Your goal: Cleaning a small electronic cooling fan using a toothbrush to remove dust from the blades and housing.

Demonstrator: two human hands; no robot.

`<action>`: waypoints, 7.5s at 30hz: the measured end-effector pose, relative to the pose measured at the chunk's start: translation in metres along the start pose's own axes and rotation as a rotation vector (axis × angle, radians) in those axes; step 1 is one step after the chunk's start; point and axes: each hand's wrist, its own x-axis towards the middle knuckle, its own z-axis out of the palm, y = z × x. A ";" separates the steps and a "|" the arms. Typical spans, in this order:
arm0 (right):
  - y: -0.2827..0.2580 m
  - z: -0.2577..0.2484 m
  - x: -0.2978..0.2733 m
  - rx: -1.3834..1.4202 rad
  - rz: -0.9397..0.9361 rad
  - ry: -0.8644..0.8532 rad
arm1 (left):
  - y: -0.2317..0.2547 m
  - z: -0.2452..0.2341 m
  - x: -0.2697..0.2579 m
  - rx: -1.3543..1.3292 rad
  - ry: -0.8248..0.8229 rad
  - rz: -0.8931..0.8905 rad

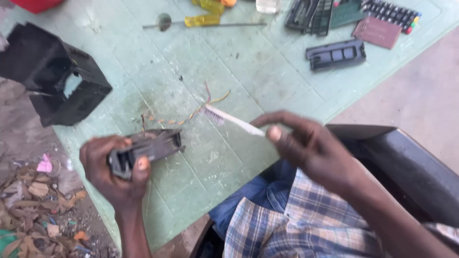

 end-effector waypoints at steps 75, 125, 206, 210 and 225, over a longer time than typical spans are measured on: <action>-0.053 0.073 0.010 -0.812 -0.579 -0.152 | 0.045 0.003 -0.059 0.126 0.131 -0.152; -0.004 0.111 0.029 -0.592 -0.493 -0.173 | 0.053 0.029 -0.038 -0.715 0.274 -0.496; -0.042 0.075 -0.001 -0.795 -0.522 0.611 | 0.064 0.033 -0.028 -0.972 0.023 -0.609; -0.026 0.065 -0.007 -0.846 -0.659 0.329 | 0.065 0.037 -0.031 -0.860 0.017 -0.651; -0.023 0.004 0.026 -0.692 -0.494 0.387 | 0.020 0.031 -0.044 -1.124 -0.041 -0.707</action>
